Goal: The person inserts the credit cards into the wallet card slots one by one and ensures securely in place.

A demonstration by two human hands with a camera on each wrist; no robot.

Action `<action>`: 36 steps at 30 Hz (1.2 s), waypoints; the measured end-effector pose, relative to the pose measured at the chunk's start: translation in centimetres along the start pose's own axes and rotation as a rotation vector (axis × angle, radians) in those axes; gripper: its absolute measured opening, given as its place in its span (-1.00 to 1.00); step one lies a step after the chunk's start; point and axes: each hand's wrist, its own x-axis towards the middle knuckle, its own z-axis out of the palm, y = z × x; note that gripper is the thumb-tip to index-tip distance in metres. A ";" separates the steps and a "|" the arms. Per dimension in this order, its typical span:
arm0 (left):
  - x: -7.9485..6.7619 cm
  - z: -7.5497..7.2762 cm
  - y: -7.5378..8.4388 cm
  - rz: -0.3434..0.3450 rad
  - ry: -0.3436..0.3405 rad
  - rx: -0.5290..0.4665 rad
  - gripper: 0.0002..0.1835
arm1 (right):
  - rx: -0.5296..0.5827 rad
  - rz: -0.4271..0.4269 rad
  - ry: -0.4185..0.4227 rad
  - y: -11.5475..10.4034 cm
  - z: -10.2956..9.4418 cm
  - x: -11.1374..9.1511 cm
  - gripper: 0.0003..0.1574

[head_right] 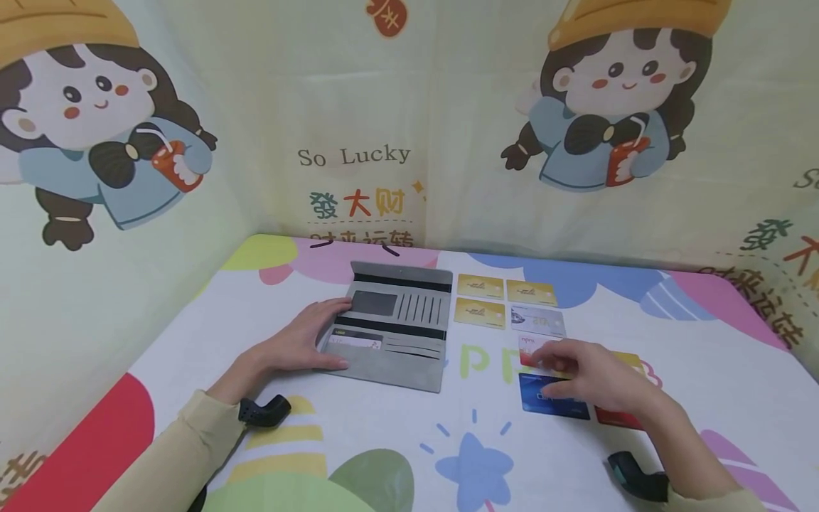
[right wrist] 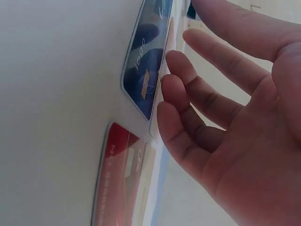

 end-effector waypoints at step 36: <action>-0.1 -0.2 0.5 -0.043 -0.022 -0.002 0.11 | -0.084 -0.059 0.019 -0.3 0.8 -0.6 -0.52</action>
